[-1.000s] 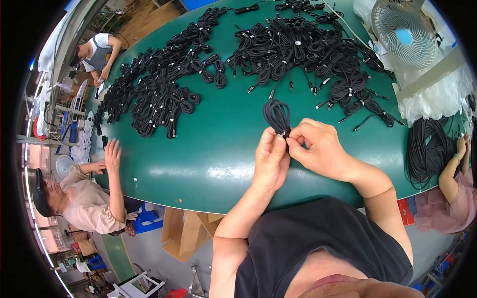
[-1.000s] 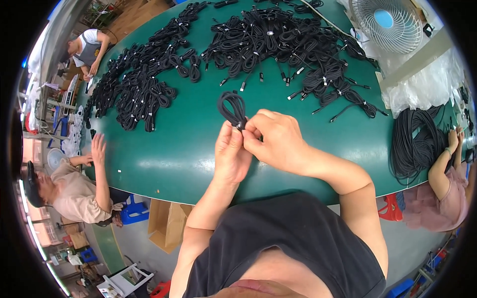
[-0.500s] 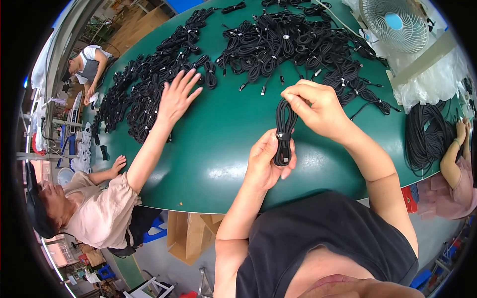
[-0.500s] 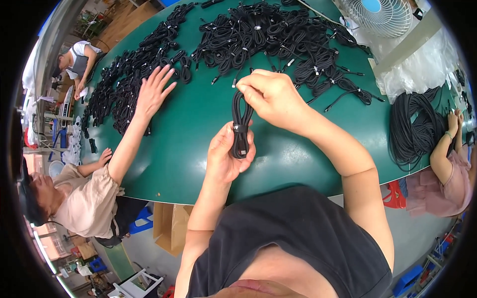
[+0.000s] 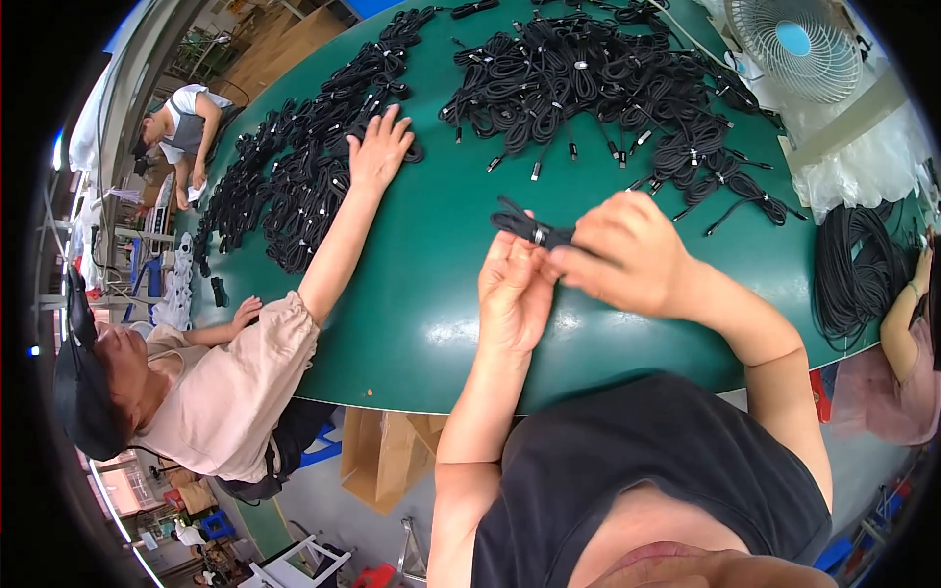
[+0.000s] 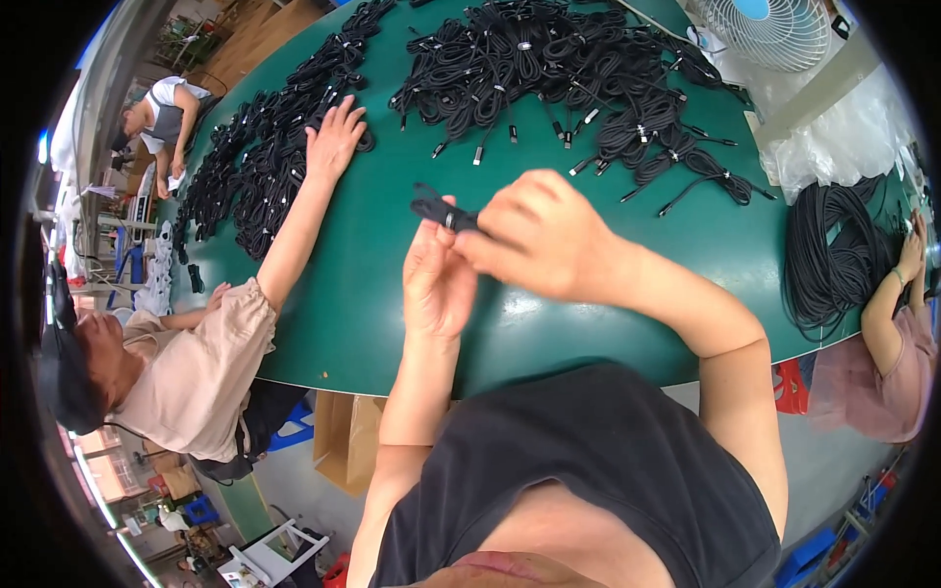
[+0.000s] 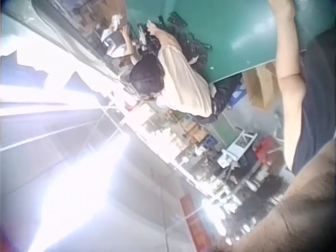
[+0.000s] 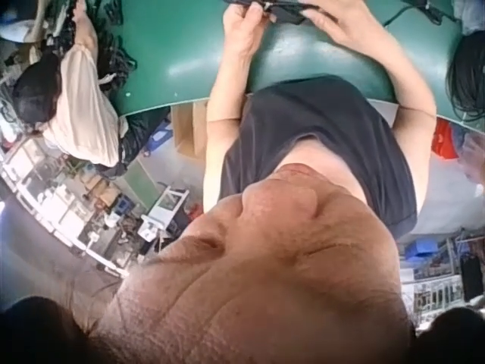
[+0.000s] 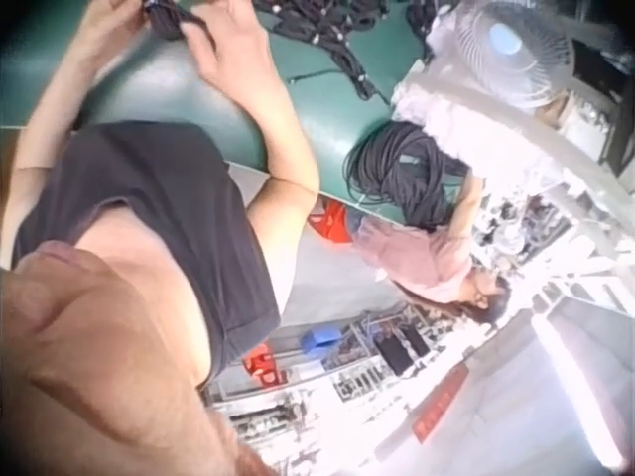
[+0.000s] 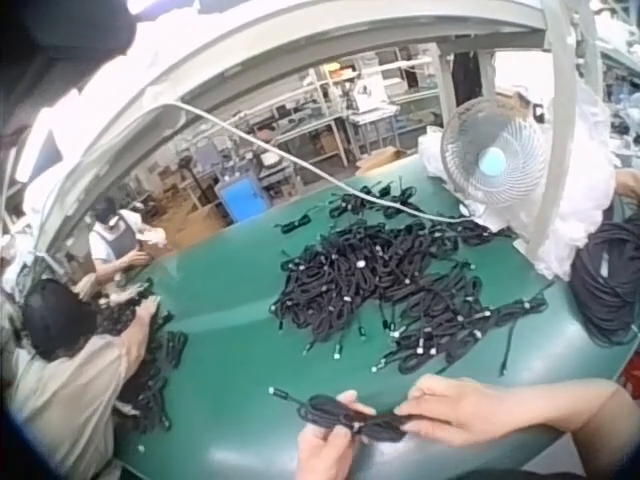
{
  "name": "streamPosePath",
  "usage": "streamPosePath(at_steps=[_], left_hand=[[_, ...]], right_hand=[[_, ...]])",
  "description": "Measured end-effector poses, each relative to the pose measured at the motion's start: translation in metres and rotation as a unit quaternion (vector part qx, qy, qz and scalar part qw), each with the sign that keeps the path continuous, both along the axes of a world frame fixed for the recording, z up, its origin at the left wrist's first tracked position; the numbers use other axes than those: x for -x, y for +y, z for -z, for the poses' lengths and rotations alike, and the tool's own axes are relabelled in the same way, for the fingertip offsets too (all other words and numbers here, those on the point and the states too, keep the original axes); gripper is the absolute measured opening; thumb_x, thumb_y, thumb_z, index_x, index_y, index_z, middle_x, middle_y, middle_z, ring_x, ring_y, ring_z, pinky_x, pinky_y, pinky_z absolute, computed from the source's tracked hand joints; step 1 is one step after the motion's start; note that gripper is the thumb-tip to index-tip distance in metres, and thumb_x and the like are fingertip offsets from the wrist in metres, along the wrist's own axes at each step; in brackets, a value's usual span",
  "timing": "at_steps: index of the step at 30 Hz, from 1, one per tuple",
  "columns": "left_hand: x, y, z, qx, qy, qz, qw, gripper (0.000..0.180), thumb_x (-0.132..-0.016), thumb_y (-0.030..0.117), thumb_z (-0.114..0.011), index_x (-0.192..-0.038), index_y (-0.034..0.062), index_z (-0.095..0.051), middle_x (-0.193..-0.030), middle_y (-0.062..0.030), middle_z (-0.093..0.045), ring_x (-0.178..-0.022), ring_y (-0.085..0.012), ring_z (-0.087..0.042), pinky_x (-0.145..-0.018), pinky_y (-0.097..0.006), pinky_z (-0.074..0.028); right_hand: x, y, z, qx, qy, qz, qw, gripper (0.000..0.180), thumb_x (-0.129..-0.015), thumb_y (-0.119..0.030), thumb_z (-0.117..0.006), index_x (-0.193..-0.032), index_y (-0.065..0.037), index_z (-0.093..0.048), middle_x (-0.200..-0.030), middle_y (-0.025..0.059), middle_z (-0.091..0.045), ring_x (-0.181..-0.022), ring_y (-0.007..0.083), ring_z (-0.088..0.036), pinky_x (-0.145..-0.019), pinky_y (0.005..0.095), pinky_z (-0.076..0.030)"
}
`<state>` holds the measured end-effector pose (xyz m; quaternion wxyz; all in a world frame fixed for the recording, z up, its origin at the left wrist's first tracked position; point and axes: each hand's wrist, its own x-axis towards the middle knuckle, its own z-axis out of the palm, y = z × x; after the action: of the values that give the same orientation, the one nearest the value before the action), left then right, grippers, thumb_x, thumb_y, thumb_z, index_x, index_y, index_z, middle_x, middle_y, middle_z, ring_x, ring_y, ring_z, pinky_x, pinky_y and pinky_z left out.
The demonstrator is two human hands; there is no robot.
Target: Bundling black USB cables into uniform loops and securing them with plastic ties at a factory workbench.
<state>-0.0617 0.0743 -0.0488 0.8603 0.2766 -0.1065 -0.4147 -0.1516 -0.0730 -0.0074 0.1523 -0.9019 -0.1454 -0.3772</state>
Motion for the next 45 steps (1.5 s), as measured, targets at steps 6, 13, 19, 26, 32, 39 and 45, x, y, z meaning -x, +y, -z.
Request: streamPosePath(at_steps=[6, 13, 19, 26, 32, 39, 45], left_hand=[[-0.003, 0.006, -0.003, -0.016, -0.014, 0.006, 1.0, 0.038, -0.082, 0.01, -0.062, -0.115, -0.0018, -0.047, -0.099, -0.0074, -0.055, -0.095, -0.0157, -0.051, -0.086, -0.029, -0.042], [-0.002, 0.007, -0.002, 0.009, -0.057, 0.044, 0.997, 0.039, -0.086, 0.011, -0.056, -0.121, -0.0031, -0.045, -0.106, -0.0101, -0.053, -0.098, -0.0164, -0.051, -0.088, -0.031, -0.042], [0.006, 0.006, 0.007, -0.07, -0.131, 0.054, 0.988, 0.034, -0.089, 0.015, -0.053, -0.118, -0.0023, -0.048, -0.105, -0.009, -0.055, -0.098, -0.0157, -0.053, -0.088, -0.03, -0.042], [0.002, 0.007, 0.008, -0.076, -0.143, 0.052, 0.985, 0.035, -0.091, 0.014, -0.049, -0.122, -0.0023, -0.045, -0.11, -0.0094, -0.053, -0.101, -0.0148, -0.05, -0.09, -0.029, -0.04], [0.01, 0.003, 0.01, -0.075, -0.14, 0.071, 0.985, 0.038, -0.09, 0.015, -0.052, -0.122, -0.0033, -0.044, -0.109, -0.009, -0.052, -0.102, -0.0146, -0.05, -0.091, -0.03, -0.039], [0.013, -0.004, 0.004, -0.082, -0.136, 0.048, 0.986, 0.042, -0.092, 0.02, -0.049, -0.127, -0.0016, -0.04, -0.107, -0.0067, -0.053, -0.095, -0.0126, -0.051, -0.087, -0.028, -0.04], [0.014, -0.006, -0.013, -0.08, -0.016, 0.061, 0.995, 0.048, -0.092, 0.028, -0.045, -0.129, -0.0004, -0.034, -0.103, -0.0147, -0.056, -0.071, -0.0181, -0.056, -0.056, -0.028, -0.047]], right_hand=[[0.011, 0.005, -0.007, -0.047, 0.07, -0.054, 0.995, 0.036, -0.073, -0.032, -0.065, -0.099, -0.007, -0.059, -0.087, 0.0042, -0.056, -0.081, 0.0239, -0.055, -0.072, 0.037, -0.044], [0.019, 0.005, 0.005, -0.183, 0.145, 0.0, 0.972, 0.017, -0.071, -0.003, -0.065, -0.086, -0.001, -0.058, -0.071, 0.0093, -0.054, -0.062, 0.0257, -0.056, -0.053, 0.0347, -0.046], [0.019, 0.018, 0.005, -0.098, 0.073, 0.073, 0.99, 0.015, -0.069, -0.002, -0.066, -0.082, -0.001, -0.059, -0.068, 0.0089, -0.053, -0.056, 0.0248, -0.055, -0.049, 0.0343, -0.045], [0.025, 0.015, 0.002, -0.118, 0.158, 0.084, 0.977, 0.011, -0.07, -0.004, -0.065, -0.079, -0.003, -0.058, -0.067, 0.0078, -0.052, -0.054, 0.024, -0.055, -0.047, 0.0344, -0.044], [0.018, 0.021, 0.001, -0.091, 0.104, 0.103, 0.985, 0.011, -0.075, -0.01, -0.062, -0.073, -0.003, -0.054, -0.064, 0.0067, -0.048, -0.055, 0.0225, -0.056, -0.043, 0.0334, -0.044], [0.019, 0.032, 0.011, -0.012, 0.096, 0.17, 0.981, 0.015, -0.072, -0.008, -0.062, -0.083, 0.001, -0.056, -0.066, 0.0058, -0.049, -0.056, 0.0187, -0.057, -0.045, 0.0294, -0.045], [0.02, 0.011, -0.006, -0.136, 0.137, 0.036, 0.98, 0.025, -0.075, -0.017, -0.066, -0.09, 0.0, -0.058, -0.07, 0.0067, -0.052, -0.059, 0.0218, -0.057, -0.049, 0.0331, -0.046]])
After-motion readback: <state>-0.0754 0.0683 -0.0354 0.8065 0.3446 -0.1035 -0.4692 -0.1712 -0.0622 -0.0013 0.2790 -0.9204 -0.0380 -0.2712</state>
